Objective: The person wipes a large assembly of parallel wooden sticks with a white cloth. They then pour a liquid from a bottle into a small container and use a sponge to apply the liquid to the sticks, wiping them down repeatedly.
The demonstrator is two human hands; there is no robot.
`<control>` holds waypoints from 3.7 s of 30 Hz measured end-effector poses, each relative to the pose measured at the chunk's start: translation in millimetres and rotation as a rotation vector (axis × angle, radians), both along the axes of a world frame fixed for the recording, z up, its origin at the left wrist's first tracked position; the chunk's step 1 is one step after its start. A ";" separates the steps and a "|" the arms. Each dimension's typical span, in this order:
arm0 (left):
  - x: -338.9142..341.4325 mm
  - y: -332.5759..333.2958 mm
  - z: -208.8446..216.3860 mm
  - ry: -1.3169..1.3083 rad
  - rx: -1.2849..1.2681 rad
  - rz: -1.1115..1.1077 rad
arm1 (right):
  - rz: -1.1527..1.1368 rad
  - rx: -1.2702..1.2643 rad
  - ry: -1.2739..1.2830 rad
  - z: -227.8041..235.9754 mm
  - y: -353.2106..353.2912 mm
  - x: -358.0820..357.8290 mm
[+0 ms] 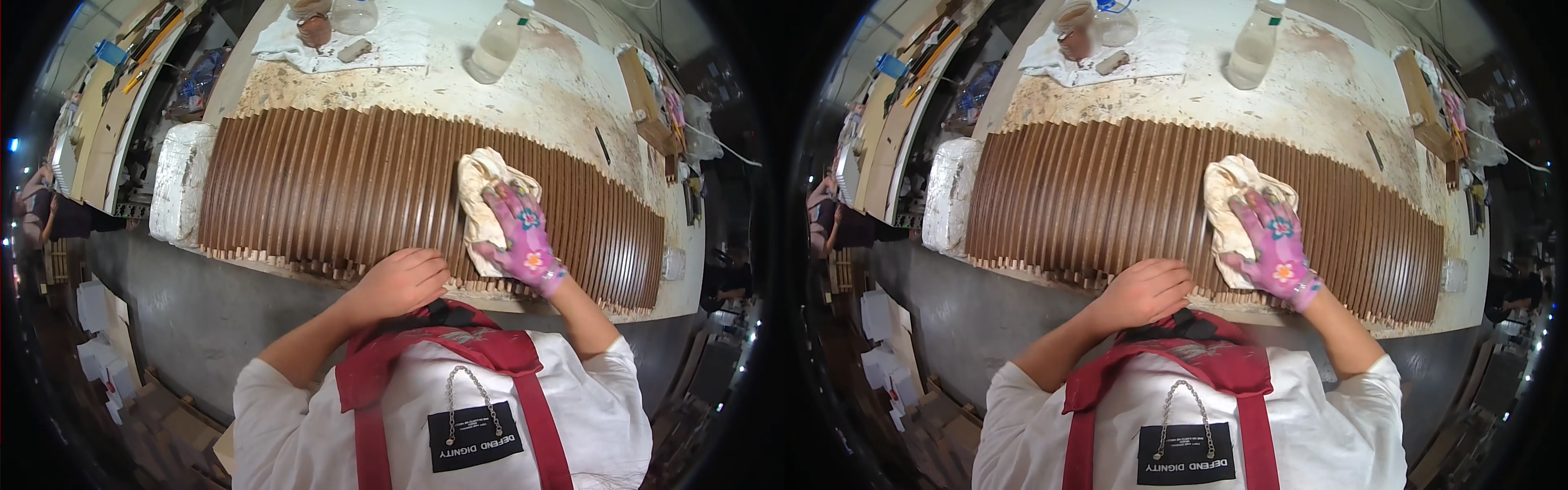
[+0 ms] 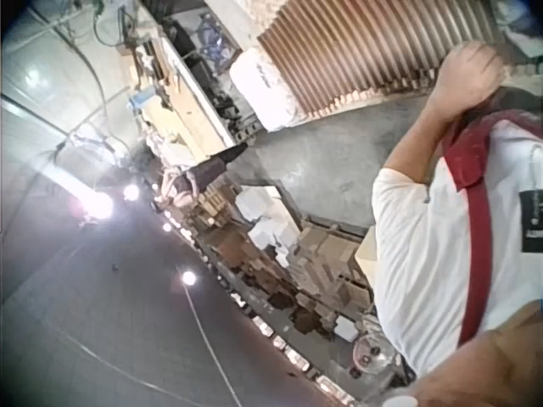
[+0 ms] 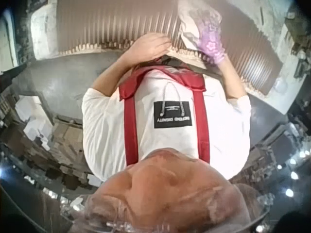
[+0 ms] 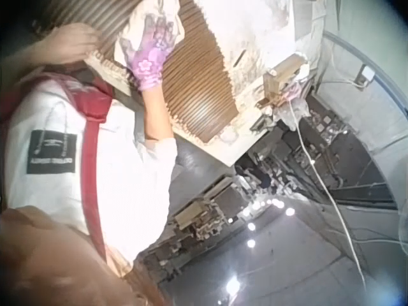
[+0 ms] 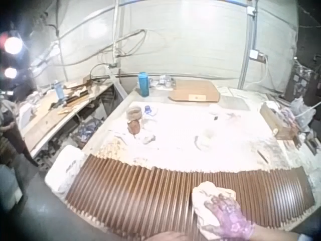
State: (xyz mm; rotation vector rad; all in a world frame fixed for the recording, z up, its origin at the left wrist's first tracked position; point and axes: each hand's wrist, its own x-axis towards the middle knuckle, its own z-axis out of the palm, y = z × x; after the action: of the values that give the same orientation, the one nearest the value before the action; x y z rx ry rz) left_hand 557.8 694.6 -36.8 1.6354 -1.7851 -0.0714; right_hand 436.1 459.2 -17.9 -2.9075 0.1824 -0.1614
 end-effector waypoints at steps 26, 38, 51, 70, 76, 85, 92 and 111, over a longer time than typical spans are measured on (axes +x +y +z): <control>-42.0 -39.5 -3.9 -0.109 0.386 0.304 | -0.196 0.578 -0.016 6.3 -138.9 218.7; 133.5 -67.7 3.9 -0.360 0.244 0.044 | -0.097 1.152 -0.398 23.4 -90.0 110.8; 113.0 -39.1 -15.1 -0.333 0.346 0.086 | 0.040 -0.001 0.344 16.9 -23.1 146.3; 113.4 -43.6 -4.0 -0.298 0.328 0.083 | -0.087 0.272 0.261 18.8 -91.7 213.7; 116.4 -43.7 -4.3 -0.271 0.327 0.056 | -0.005 0.475 0.447 14.3 -97.3 217.1; 103.7 -36.2 -4.6 -0.157 0.464 -0.169 | 0.492 0.295 -0.091 -6.6 -1.6 198.6; 103.0 -36.5 -1.8 -0.264 0.402 -0.140 | 0.125 -0.023 -0.014 -1.6 -49.7 245.4; 167.1 -98.8 -16.2 -0.590 0.497 -0.032 | -0.268 0.338 -0.355 8.6 7.8 104.5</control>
State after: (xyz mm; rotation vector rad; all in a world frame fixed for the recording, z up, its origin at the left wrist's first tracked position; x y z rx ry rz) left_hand 724.9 595.8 -52.9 2.1333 -2.3752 -0.0527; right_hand 540.6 467.0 -9.3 -2.4591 0.4838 -0.6204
